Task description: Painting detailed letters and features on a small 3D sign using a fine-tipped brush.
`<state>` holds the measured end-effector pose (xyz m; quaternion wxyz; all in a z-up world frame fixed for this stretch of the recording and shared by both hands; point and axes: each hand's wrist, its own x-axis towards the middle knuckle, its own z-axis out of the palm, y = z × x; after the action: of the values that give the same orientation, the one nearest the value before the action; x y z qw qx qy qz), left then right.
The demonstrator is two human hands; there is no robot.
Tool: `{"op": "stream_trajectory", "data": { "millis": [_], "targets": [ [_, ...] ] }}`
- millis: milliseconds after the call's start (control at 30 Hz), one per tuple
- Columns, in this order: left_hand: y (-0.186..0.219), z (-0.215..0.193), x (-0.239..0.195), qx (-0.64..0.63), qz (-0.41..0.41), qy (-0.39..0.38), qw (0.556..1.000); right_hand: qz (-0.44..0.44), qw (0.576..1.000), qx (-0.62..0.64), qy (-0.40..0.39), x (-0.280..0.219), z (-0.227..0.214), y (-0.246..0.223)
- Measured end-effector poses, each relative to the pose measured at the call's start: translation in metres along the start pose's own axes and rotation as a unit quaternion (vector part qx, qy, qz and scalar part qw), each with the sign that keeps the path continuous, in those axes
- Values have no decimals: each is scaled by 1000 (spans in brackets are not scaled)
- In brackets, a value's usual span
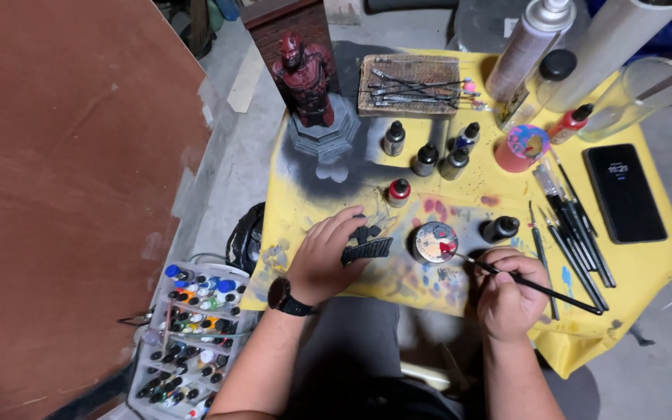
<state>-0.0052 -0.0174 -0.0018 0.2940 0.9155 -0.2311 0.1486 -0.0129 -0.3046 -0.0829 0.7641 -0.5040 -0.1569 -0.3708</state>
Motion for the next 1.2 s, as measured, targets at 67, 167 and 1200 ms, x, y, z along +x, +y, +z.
{"op": "stream_trajectory", "data": {
  "millis": [67, 167, 1200],
  "targets": [
    [0, -1, 0, 9, 9, 11, 1000, 5, 1000, 3, 3, 0, 1, -1],
    [-4, 5, -1, 16, 24, 26, 999, 0, 1000, 5, 6, 2, 0, 1],
    [5, -13, 6, -42, -68, -97, 992, 62, 998, -22, -7, -2, 6, -15]
  ]
}}
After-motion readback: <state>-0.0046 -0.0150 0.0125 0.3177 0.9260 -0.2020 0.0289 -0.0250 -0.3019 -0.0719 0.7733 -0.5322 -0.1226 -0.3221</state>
